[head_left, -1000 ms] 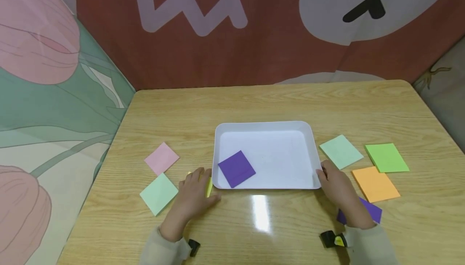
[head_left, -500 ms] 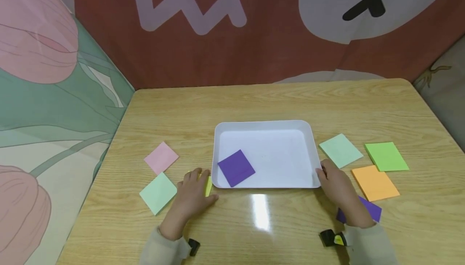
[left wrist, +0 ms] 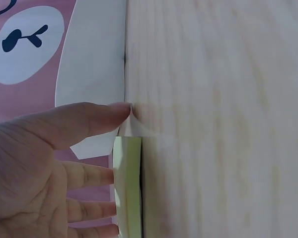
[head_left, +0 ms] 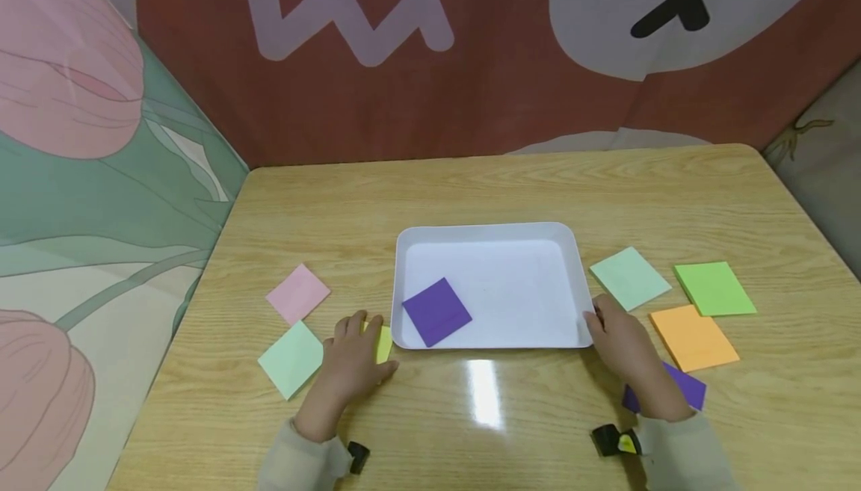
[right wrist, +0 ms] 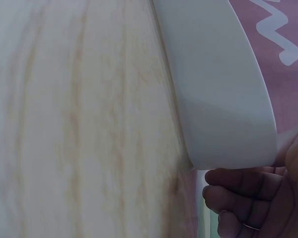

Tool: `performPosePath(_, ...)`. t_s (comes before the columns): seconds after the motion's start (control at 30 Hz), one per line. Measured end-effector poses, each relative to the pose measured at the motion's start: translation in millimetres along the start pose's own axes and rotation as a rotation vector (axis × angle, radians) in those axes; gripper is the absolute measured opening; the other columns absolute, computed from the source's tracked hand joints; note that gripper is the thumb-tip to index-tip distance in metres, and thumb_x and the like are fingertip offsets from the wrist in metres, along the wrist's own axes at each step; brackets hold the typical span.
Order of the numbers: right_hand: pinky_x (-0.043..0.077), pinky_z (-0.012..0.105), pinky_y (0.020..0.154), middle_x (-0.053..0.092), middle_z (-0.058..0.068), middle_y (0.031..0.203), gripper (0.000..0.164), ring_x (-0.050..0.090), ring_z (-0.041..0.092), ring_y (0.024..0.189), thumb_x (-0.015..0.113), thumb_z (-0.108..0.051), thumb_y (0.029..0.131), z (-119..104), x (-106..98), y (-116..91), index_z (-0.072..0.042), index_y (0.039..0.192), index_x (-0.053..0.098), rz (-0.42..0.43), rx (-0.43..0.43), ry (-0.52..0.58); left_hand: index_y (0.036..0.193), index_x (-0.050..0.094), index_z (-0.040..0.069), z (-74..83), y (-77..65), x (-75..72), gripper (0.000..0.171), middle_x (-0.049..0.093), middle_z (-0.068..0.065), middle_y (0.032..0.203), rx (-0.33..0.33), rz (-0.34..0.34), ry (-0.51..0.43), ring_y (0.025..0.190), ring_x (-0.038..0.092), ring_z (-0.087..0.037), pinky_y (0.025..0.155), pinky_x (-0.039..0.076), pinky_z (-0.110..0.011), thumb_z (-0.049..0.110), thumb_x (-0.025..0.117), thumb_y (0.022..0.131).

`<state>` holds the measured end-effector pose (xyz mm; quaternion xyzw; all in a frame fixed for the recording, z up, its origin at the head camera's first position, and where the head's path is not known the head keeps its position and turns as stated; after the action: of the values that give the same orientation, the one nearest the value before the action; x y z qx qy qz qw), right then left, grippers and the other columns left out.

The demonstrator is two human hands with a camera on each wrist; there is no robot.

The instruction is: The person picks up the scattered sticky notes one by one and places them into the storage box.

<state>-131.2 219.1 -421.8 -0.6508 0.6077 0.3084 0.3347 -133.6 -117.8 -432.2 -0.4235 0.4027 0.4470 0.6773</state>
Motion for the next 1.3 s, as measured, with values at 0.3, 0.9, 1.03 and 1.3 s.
performPosePath(0.3,0.037,0.036,0.045,0.048,0.01,0.067,0.012,0.04,0.019,0.052,0.04,-0.008,0.089,0.0,0.0,-0.6,0.004,0.09,0.04,-0.001,0.0,0.0,0.126,0.04,0.001,-3.5,0.5,-1.2,0.069,0.036,-0.026,0.129,-0.023,0.013,-0.008,0.116,0.028,-0.045,0.085,0.033,-0.065,0.036,0.066,0.072)
performPosePath(0.9,0.037,0.035,0.045,0.048,0.009,0.067,0.014,0.039,0.019,0.052,0.039,-0.008,0.089,0.6,0.5,-1.1,0.005,0.092,0.04,-0.01,0.015,0.004,0.122,0.04,-0.005,-11.7,-3.0,-1.6,0.075,0.035,-0.038,0.12,-0.103,0.052,-0.007,0.104,0.034,-0.053,0.08,0.039,-0.062,0.038,0.068,0.068)
performPosePath(1.03,0.037,0.035,0.045,0.046,0.008,0.066,0.014,0.039,0.019,0.052,0.039,-0.008,0.089,0.7,0.5,-0.7,0.005,0.092,0.04,-0.009,0.017,0.004,0.119,0.04,-0.007,-12.0,-2.7,-2.5,0.074,0.037,-0.037,0.114,-0.103,0.067,-0.003,0.1,0.036,-0.051,0.08,0.04,-0.058,0.036,0.069,0.067)
performPosePath(1.3,0.036,0.035,0.045,0.044,0.008,0.064,0.013,0.038,0.019,0.052,0.039,-0.008,0.089,1.5,1.0,-0.8,0.004,0.091,0.039,-0.004,0.012,0.003,0.119,0.041,-0.006,-11.9,-2.3,-4.1,0.073,0.038,-0.033,0.111,-0.115,0.07,0.007,0.096,0.038,-0.047,0.074,0.042,-0.056,0.036,0.07,0.067)
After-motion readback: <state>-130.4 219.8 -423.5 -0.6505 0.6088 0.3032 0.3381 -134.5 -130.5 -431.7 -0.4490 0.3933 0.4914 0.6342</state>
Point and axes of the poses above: each hand's wrist, its own y-axis towards the middle knuckle, its own x-axis out of the palm, z = x × y, the point moved 8 cm from there along y, towards the middle knuckle
